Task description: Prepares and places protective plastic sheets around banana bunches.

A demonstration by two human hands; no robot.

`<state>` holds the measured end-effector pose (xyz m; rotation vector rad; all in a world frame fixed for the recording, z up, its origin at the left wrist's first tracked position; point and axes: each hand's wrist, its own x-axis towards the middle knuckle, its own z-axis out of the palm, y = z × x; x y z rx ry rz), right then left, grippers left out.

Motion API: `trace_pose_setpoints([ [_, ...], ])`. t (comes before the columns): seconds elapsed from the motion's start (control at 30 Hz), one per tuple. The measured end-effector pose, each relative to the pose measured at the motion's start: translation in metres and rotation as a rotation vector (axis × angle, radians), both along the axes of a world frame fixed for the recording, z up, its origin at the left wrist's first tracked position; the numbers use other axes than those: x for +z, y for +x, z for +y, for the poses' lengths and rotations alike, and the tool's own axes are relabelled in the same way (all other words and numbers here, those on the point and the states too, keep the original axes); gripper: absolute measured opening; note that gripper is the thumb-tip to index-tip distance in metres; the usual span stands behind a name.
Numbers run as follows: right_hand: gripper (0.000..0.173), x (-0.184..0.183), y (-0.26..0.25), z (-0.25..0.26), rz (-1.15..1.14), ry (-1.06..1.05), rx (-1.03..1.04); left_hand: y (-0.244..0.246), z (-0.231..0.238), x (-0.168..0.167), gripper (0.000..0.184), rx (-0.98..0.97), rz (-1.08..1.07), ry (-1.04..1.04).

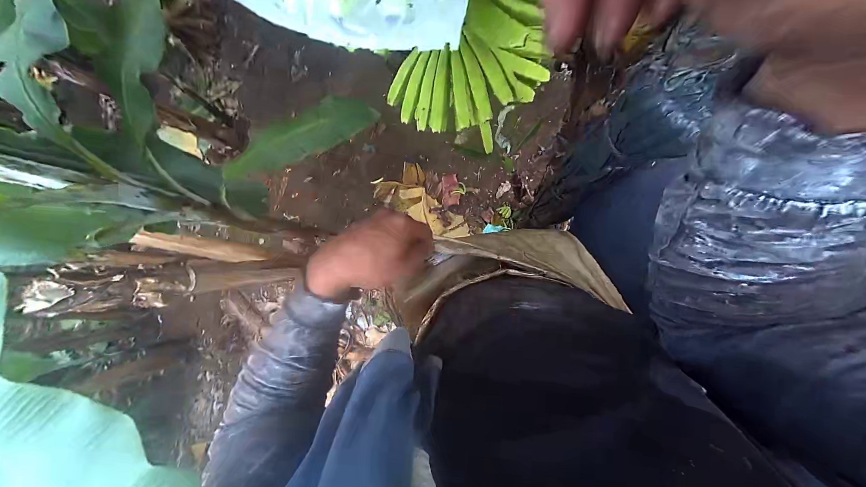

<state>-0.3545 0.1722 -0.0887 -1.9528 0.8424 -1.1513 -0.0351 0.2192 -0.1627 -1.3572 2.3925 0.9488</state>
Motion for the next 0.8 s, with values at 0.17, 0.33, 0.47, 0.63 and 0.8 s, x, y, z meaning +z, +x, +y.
trace_pose_setpoints([
  [0.17, 0.063, -0.116, 0.140, -0.004, 0.905, 0.192, 0.531, 0.005, 0.055, -0.108, 0.033, 0.335, -0.187, 0.202],
  [0.33, 0.022, -0.199, 0.171, 0.007, 1.107, 0.207, 0.645, 0.004, 0.085, -0.133, 0.053, 0.461, -0.050, 0.415],
  [0.47, 0.014, -0.186, 0.167, -0.003, 1.043, 0.136, 0.657, -0.012, 0.106, -0.142, 0.051, 0.715, 0.105, 0.388],
  [0.63, 0.014, -0.168, 0.161, -0.019, 1.099, 0.103, 0.678, -0.032, 0.122, -0.100, 0.037, 0.730, 0.025, 0.067],
  [0.8, 0.046, -0.170, 0.145, -0.036, 0.915, 0.332, 0.781, -0.011, 0.137, -0.026, 0.019, 0.644, 0.330, -0.204],
])
